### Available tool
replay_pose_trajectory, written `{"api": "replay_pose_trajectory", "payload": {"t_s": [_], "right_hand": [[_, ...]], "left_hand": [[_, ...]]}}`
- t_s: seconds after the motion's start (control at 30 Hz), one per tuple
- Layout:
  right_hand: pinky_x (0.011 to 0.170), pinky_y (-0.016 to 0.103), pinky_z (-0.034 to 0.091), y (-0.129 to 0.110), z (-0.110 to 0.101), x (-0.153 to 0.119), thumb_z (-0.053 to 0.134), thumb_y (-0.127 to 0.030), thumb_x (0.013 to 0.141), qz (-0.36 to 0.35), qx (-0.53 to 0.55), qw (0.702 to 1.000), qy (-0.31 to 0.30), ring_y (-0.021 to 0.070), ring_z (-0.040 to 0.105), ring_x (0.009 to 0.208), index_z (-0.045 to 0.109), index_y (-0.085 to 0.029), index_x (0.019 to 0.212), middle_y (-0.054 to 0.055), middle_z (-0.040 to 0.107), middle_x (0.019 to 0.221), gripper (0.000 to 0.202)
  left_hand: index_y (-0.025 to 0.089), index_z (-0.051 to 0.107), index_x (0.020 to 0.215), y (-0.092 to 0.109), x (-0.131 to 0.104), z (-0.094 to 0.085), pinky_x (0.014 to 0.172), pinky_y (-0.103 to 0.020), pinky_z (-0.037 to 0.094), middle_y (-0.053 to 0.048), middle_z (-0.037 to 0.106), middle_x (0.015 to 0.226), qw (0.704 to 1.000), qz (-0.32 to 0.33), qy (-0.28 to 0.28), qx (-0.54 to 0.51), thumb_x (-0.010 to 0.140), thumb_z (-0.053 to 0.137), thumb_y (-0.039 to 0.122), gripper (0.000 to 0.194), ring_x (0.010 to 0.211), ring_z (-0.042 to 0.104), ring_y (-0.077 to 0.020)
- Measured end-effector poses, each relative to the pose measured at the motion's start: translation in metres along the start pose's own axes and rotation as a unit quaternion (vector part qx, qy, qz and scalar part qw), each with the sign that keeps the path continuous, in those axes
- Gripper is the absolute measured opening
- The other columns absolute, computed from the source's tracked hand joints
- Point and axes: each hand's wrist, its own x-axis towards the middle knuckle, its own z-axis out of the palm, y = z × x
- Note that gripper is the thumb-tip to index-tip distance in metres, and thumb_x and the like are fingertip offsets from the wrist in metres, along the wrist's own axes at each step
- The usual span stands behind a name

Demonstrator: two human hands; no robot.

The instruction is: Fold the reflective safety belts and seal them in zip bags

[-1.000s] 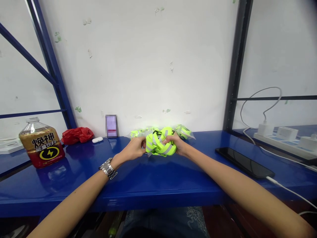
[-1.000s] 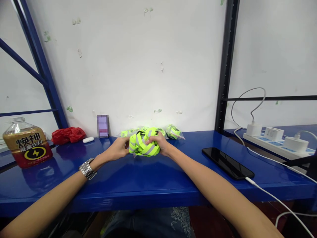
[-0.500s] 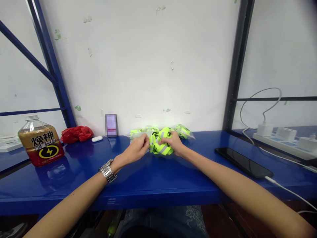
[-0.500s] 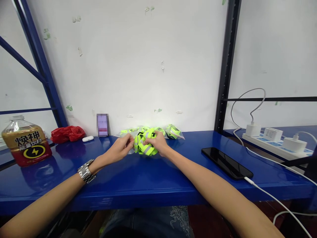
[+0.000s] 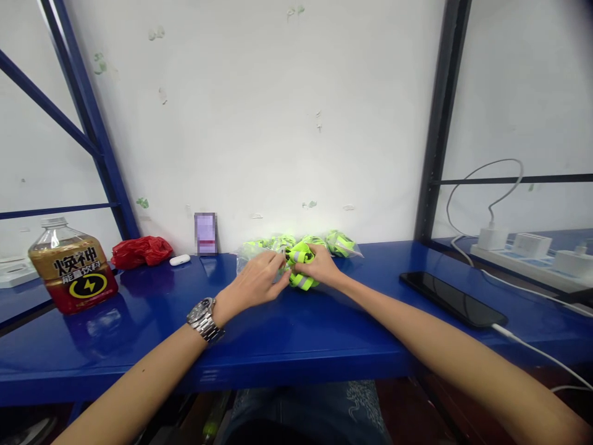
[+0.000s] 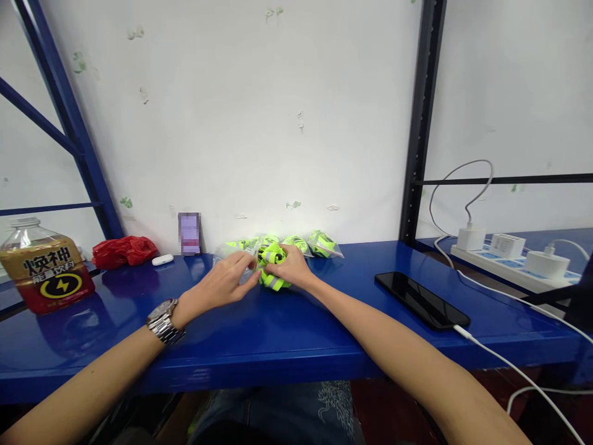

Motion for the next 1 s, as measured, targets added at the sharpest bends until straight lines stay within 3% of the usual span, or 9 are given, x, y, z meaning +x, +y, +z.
{"api": "replay_pose_trajectory", "payload": {"t_s": [0.1,0.17,0.2,0.4,0.57,0.67,0.83,1.0], "right_hand": [[0.048,0.022,0.033,0.001,-0.006,0.002,0.073,-0.025,0.053,0.049,0.008,0.999,-0.017,0.0105,0.045,0.053,0.058,-0.015,0.067,-0.004,0.054,0.06,0.023],[0.048,0.023,0.034,-0.001,-0.007,0.001,0.076,-0.025,0.051,0.072,0.048,0.995,-0.046,0.0098,0.045,0.052,0.058,-0.015,0.066,-0.004,0.054,0.059,0.026],[0.049,0.023,0.036,-0.003,-0.006,0.0,0.077,-0.024,0.05,0.081,0.075,0.992,-0.057,0.0099,0.046,0.053,0.059,-0.015,0.065,-0.004,0.055,0.06,0.026],[0.058,0.026,0.048,-0.012,0.005,-0.005,0.079,-0.021,0.048,0.142,0.189,0.97,-0.061,0.0141,0.057,0.065,0.06,-0.016,0.081,-0.001,0.063,0.074,0.038],[0.059,0.025,0.048,-0.013,0.009,-0.012,0.079,-0.021,0.051,0.148,0.224,0.959,-0.095,0.0128,0.057,0.067,0.047,-0.024,0.101,-0.007,0.057,0.077,0.059],[0.062,0.027,0.05,-0.015,0.01,-0.013,0.08,-0.024,0.053,0.14,0.222,0.959,-0.107,0.0138,0.058,0.07,0.046,-0.023,0.102,-0.006,0.058,0.079,0.06],[0.063,0.028,0.049,-0.019,0.018,-0.011,0.078,-0.027,0.055,0.142,0.166,0.975,-0.04,0.0152,0.058,0.07,0.056,-0.018,0.087,-0.001,0.062,0.079,0.04],[0.064,0.029,0.046,-0.016,0.028,-0.007,0.072,-0.034,0.057,0.114,0.08,0.989,0.052,0.0175,0.057,0.073,0.058,-0.019,0.084,0.001,0.063,0.078,0.034]], "left_hand": [[0.012,0.047,0.122,-0.015,-0.002,-0.007,0.092,-0.051,0.036,-0.021,0.052,0.121,0.992,0.023,0.032,0.116,0.079,0.058,0.057,0.063,0.111,0.047,-0.0363],[0.008,0.036,0.134,-0.025,-0.002,-0.004,0.1,-0.054,0.032,-0.027,0.042,0.135,0.991,0.03,0.02,0.13,0.067,0.066,0.065,0.093,0.123,0.039,-0.0422],[0.007,0.034,0.135,-0.029,-0.001,-0.001,0.101,-0.054,0.031,-0.028,0.04,0.136,0.991,0.035,0.007,0.126,0.063,0.068,0.066,0.099,0.125,0.039,-0.0424],[0.012,0.043,0.124,-0.029,0.005,0.018,0.096,-0.05,0.038,-0.018,0.06,0.11,0.995,0.02,-0.029,0.09,0.059,0.072,0.043,0.079,0.102,0.057,-0.0355],[0.01,0.037,0.127,-0.02,0.001,0.02,0.095,-0.049,0.041,-0.02,0.059,0.114,0.997,0.042,-0.032,0.058,0.057,0.073,0.036,0.082,0.105,0.058,-0.0364],[0.014,0.033,0.13,-0.015,-0.001,0.022,0.095,-0.047,0.043,-0.018,0.056,0.119,0.998,0.035,-0.033,0.032,0.056,0.073,0.033,0.086,0.109,0.057,-0.0362],[0.014,0.031,0.129,-0.008,0.002,0.024,0.091,-0.047,0.047,-0.018,0.056,0.12,0.999,0.012,-0.037,0.005,0.055,0.073,0.031,0.087,0.11,0.056,-0.0365],[0.012,0.031,0.129,-0.001,0.006,0.023,0.091,-0.05,0.047,-0.02,0.054,0.121,1.0,-0.01,-0.003,-0.016,0.052,0.073,0.03,0.09,0.112,0.054,-0.0383]]}}
